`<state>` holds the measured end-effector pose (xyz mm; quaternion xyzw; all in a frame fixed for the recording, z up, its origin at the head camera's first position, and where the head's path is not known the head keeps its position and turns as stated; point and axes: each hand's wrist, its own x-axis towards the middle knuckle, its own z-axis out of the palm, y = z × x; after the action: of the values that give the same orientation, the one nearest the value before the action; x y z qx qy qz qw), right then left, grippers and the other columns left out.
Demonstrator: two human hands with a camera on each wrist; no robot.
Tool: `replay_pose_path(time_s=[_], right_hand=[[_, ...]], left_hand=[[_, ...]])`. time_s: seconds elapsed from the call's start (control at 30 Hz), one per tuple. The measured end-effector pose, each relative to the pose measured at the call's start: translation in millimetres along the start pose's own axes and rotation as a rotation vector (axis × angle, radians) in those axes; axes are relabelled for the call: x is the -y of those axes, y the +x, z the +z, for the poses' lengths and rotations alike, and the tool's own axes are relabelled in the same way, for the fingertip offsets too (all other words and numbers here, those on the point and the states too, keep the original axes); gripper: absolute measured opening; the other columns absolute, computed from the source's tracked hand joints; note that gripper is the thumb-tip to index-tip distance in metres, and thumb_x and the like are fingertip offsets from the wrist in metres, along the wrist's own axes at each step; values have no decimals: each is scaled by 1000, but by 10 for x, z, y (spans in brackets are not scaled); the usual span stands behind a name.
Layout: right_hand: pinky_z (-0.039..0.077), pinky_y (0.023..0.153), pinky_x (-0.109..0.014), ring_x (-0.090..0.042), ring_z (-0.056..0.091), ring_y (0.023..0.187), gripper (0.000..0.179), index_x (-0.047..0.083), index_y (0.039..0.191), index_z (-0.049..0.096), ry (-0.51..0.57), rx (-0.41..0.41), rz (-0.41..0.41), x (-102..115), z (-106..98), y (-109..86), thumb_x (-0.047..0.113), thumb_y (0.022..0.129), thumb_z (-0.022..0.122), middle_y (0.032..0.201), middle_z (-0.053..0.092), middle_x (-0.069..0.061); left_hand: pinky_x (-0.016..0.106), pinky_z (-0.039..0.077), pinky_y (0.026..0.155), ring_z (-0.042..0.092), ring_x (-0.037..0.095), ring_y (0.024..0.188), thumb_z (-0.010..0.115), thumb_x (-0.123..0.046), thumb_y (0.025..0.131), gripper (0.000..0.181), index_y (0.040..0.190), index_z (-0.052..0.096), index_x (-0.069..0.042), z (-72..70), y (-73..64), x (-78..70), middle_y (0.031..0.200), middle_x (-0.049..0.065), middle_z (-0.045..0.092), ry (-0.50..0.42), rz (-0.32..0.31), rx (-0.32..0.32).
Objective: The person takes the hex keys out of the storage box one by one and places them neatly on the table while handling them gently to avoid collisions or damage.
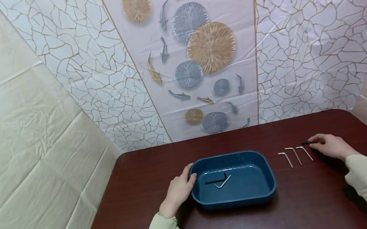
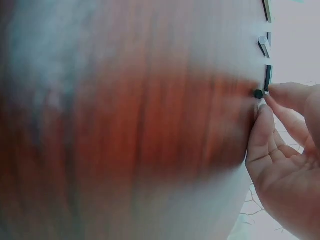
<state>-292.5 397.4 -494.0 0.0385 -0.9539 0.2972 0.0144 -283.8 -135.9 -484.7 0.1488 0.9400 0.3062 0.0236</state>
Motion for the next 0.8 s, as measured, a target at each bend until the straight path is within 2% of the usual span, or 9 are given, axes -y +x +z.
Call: replay_pose_path(time_s=[0.23, 0.4, 0.53, 0.8], right_hand=[[48, 65, -40, -26, 62, 78, 45, -14, 130, 52, 67, 44, 41, -20, -13, -14, 24, 105, 53, 105, 62, -30], [55, 68, -39, -28, 65, 83, 48, -17, 133, 47, 149, 43, 44, 37, -8, -61, 22, 106, 50, 114, 58, -37], [56, 69, -38, -31, 67, 84, 46, -16, 133, 49, 186, 13, 6, 244, -1, -105, 22, 107, 50, 115, 58, -36], [55, 69, -39, -29, 67, 84, 43, -4, 132, 57, 190, -24, -92, 850, 30, -84, 31, 106, 54, 118, 62, -27]], left_hand=[[30, 32, 44, 37, 16, 40, 44, -37, 107, 52, 154, 40, -16, 12, 3, 30, 51, -1, 41, -9, 4, 3], [30, 32, 44, 37, 15, 41, 44, -39, 107, 52, 154, 41, -17, 36, -16, 45, 52, -2, 41, -2, -2, 5], [29, 31, 44, 36, 15, 40, 44, -39, 107, 52, 154, 41, -16, 49, -30, 49, 52, -2, 40, -1, -3, 2], [30, 30, 43, 34, 15, 39, 45, -39, 107, 52, 154, 41, -17, 15, -12, 36, 51, -2, 39, -19, 9, -9]])
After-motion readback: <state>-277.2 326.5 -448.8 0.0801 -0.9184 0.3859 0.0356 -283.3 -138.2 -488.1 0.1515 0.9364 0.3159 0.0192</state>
